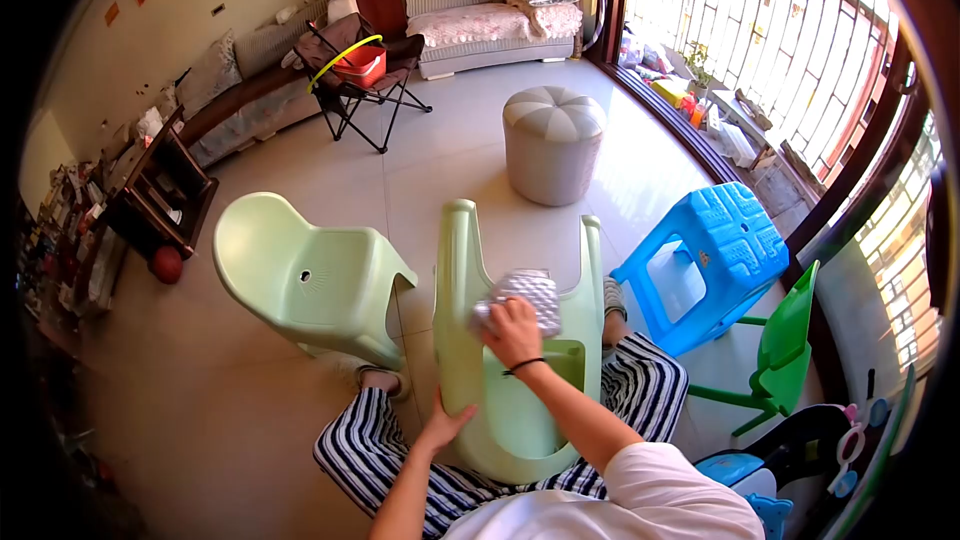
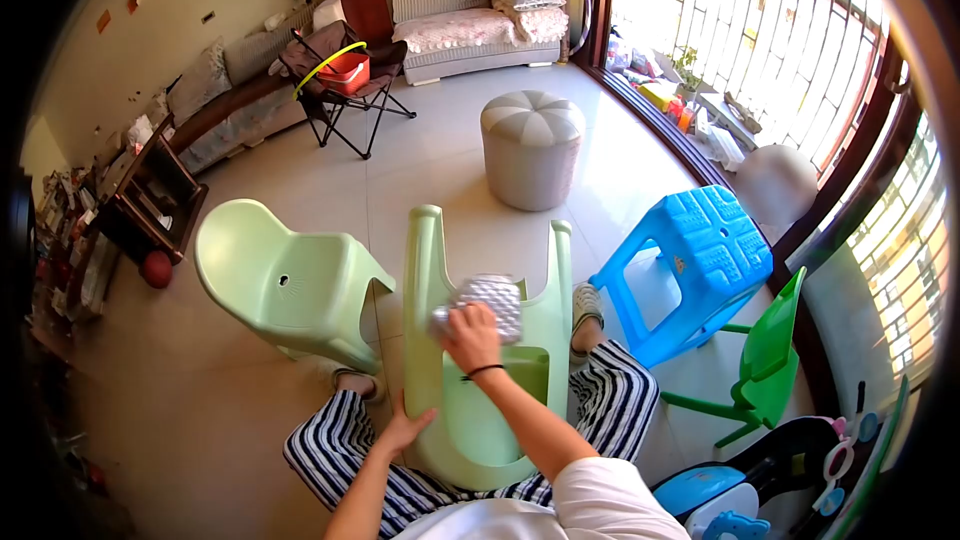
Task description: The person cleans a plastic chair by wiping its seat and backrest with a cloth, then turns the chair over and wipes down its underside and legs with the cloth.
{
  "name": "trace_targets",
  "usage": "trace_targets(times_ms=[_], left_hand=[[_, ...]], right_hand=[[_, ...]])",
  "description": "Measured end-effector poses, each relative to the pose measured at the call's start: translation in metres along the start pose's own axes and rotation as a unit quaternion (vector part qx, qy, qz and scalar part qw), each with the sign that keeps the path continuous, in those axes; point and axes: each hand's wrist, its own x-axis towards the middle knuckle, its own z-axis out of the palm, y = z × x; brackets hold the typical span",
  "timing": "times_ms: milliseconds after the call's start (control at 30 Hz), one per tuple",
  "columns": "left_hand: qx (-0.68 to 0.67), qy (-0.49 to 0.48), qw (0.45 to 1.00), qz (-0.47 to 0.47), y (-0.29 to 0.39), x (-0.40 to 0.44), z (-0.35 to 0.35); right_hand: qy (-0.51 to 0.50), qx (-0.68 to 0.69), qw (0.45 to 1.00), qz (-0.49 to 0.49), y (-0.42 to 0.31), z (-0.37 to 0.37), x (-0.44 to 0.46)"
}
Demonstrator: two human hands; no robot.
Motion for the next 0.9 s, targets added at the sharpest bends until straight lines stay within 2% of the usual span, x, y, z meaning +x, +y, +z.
trace_targets(times_ms=[33, 67, 133, 167, 267, 333, 367, 467, 533, 633, 667, 733, 767, 867, 900], left_hand=[[0.006, 0.009, 1.000, 0.030, -0.002, 0.001, -0.002], [0.003, 0.006, 1.000, 0.030, 0.001, 0.003, -0.002], [0.027, -0.003, 0.994, 0.102, 0.015, 0.004, -0.002], [0.024, -0.005, 0.995, 0.100, 0.016, 0.010, -0.001], [0.032, 0.026, 0.993, 0.115, 0.010, 0.034, 0.002], [0.029, 0.085, 0.987, 0.134, 0.011, 0.044, 0.006], [0.029, 0.087, 0.987, 0.135, 0.016, 0.043, 0.007], [0.066, 0.087, 0.984, 0.137, 0.027, 0.036, 0.016], [0.120, 0.117, 0.980, 0.106, 0.027, 0.037, 0.020], [0.139, 0.081, 0.979, 0.128, 0.024, 0.042, 0.016], [0.115, 0.086, 0.976, 0.161, 0.022, 0.043, 0.017], [0.129, 0.092, 0.978, 0.134, 0.031, 0.039, 0.019], [0.139, 0.095, 0.980, 0.107, 0.036, 0.036, 0.019], [0.135, 0.093, 0.980, 0.116, 0.039, 0.037, 0.020], [0.132, 0.092, 0.980, 0.117, 0.030, 0.042, 0.020]], right_hand=[[0.021, -0.013, 1.000, 0.015, 0.022, -0.008, -0.010], [0.026, -0.037, 0.997, 0.068, 0.038, -0.021, -0.019], [0.055, -0.075, 0.985, 0.145, 0.077, -0.038, -0.038], [0.072, -0.085, 0.977, 0.182, 0.093, -0.039, -0.046], [0.079, -0.101, 0.971, 0.200, 0.104, -0.038, -0.052], [0.061, -0.035, 0.987, 0.143, 0.077, -0.035, -0.042], [0.032, 0.010, 0.991, 0.129, 0.057, -0.031, -0.035], [-0.027, 0.081, 0.996, -0.016, -0.001, -0.003, -0.010], [-0.077, 0.023, 0.994, -0.077, -0.026, 0.017, 0.011], [-0.141, -0.027, 0.986, -0.084, -0.021, 0.045, 0.053], [-0.152, -0.041, 0.985, -0.065, -0.015, 0.049, 0.068], [-0.181, -0.079, 0.980, -0.008, 0.001, 0.057, 0.093], [-0.162, -0.070, 0.984, 0.010, 0.006, 0.060, 0.099], [-0.207, -0.093, 0.973, -0.043, 0.008, 0.056, 0.092], [-0.204, -0.050, 0.974, -0.081, 0.004, 0.051, 0.080]])
